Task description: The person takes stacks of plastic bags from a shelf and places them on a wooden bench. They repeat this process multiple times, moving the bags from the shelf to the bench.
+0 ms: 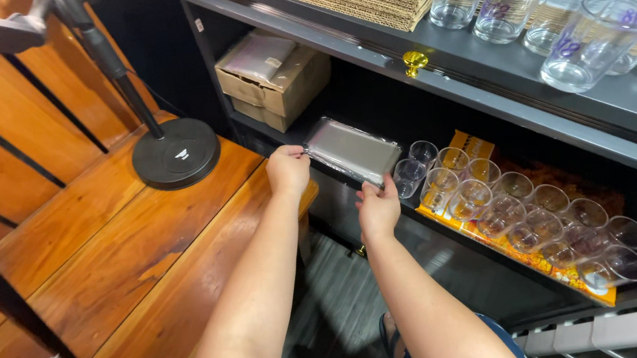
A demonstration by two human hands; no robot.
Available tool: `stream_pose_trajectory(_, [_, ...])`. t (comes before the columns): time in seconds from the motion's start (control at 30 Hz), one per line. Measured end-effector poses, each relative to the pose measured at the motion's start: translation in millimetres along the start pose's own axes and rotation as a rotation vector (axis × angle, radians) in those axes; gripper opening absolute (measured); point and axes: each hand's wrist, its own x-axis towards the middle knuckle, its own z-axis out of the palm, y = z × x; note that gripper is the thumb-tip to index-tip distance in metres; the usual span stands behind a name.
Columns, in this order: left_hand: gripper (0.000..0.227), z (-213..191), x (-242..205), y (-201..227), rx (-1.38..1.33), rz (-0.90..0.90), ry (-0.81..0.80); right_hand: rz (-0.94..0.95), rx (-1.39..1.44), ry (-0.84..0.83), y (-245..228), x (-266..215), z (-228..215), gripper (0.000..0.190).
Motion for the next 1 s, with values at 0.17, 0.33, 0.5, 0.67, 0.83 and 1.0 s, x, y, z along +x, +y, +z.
stream_pose_trajectory(0.17, [0.039,-14.7,2.1,19.9,0.234,0.111,-0.086,-0.008,0.015,0.011,20.5,21.6,7.9,0.072])
stream_pose_trajectory(0.33, [0.052,-11.7,5.1,24.2,0.475,0.130,-0.241,0.002,0.044,0.018,22.2,20.7,8.1,0.074])
stream_pose_trajectory(0.5, [0.053,-24.9,-3.8,37.4,0.566,0.150,-0.316,0.022,0.072,0.014,11.7,10.4,5.1,0.067])
stream_pose_trajectory(0.67, [0.038,-23.7,-4.9,40.7,0.566,0.121,-0.293,0.050,0.158,0.053,9.6,8.9,4.7,0.053])
stream_pose_trajectory(0.83, [0.036,-40.7,-24.9,64.0,0.540,0.086,-0.275,0.106,0.297,0.118,23.6,20.6,5.6,0.032])
stream_pose_trajectory(1.0, [0.031,-39.4,-27.1,72.7,0.495,-0.070,-0.170,0.147,0.368,0.139,22.9,25.1,2.6,0.014])
